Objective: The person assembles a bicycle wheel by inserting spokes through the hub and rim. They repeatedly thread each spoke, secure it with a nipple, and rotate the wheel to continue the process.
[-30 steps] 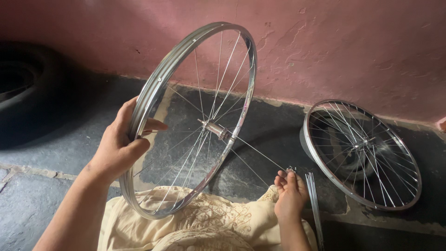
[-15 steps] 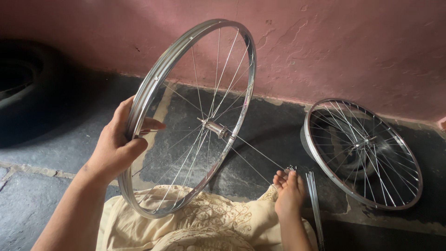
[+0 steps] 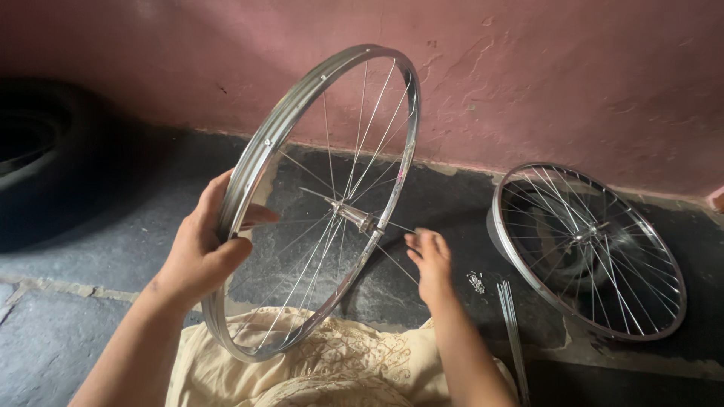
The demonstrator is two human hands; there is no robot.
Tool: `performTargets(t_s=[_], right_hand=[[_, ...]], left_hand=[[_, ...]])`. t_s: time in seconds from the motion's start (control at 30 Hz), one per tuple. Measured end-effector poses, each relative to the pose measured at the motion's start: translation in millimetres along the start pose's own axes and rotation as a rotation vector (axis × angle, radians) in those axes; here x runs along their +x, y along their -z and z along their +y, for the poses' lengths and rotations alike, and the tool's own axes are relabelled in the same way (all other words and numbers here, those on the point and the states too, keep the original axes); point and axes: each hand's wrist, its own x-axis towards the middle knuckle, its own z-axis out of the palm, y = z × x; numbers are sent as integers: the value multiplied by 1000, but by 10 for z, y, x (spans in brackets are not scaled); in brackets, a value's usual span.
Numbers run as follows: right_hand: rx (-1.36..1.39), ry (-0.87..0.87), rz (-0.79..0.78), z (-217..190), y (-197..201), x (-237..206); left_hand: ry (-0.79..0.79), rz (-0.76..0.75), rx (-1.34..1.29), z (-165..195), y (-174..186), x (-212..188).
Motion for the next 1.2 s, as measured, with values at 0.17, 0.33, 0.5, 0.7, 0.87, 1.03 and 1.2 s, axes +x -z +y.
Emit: performTargets(t_s=[0.17,0.33,0.5,0.7,0.87,1.03,1.2], right_hand=[[-23,-17,-108,49,-686,130],[-156,-65,-78,-52,-893,208],[-234,0,-104,-92,-960,269],[-261,-98,-181,-54,-919,471],[-203,-165,-172,37,-764,502],[-251,-161,-106,71,-770,345],[-217,-137,-46,84,-832,209]], left_hand=[[131,1,-49,-29,-153,-21],[23,25,-177,-84,-371,-133],[-134,60,-145,-137,-467,-171],[-121,81,-53,-158,-509,-197],[-157,-37,-583,-505,-409,-119],[570,176,-699,-1331,-603,221],[604,129,-1143,-2155,-1064,634]])
